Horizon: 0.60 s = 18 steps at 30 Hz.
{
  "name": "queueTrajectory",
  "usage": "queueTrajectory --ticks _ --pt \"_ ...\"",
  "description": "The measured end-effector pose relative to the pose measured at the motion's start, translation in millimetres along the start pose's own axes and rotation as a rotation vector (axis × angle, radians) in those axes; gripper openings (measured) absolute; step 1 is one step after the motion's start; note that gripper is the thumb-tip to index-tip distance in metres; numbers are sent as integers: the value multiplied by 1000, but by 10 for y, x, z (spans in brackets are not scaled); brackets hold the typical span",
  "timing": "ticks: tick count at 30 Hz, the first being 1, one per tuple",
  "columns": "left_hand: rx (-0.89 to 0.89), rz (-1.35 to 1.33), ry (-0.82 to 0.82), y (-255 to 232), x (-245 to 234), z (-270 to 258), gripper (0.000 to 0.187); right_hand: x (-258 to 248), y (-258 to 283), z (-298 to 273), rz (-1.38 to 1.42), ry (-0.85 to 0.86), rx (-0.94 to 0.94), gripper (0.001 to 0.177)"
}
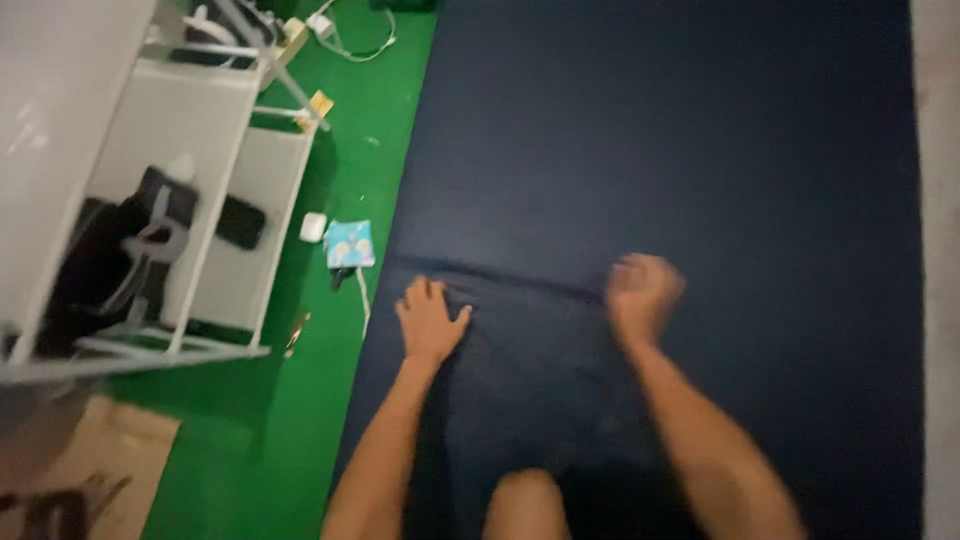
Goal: The recorder tidies up a room by arranging pillows, organizing items on a shelf, and clearing cardboard from the floor.
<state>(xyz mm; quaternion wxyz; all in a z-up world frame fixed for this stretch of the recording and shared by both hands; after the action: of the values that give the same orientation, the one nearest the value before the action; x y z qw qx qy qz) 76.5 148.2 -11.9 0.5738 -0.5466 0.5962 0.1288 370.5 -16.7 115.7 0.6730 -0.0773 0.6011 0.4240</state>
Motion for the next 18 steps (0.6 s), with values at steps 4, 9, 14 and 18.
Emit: queueTrajectory --ticks 4,9,14,18 --pt "-25 24 -245 105 -207 471 78 -1015 -2178 330 -229 137 841 45" --pt "-82 46 -414 34 -194 1181 73 -574 -3334 826 -506 200 966 73" --pt "-139 36 -540 -51 -407 2007 66 1058 -1423 1725 -640 258 628 80" --pt "-565 2 -606 226 -447 2264 59 2303 617 1959 -592 415 46 84"
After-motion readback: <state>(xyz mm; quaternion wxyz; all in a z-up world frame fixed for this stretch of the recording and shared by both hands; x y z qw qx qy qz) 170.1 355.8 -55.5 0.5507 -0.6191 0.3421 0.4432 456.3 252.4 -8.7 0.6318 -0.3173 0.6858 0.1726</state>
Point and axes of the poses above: each hand's wrist, its own z-axis towards the middle knuckle, its own x-axis out of the palm, y = z × x, the point moved 9 cm from there along z, towards the middle knuckle, and after that the axes turned 4 degrees about -z, right-handed, at the moved point
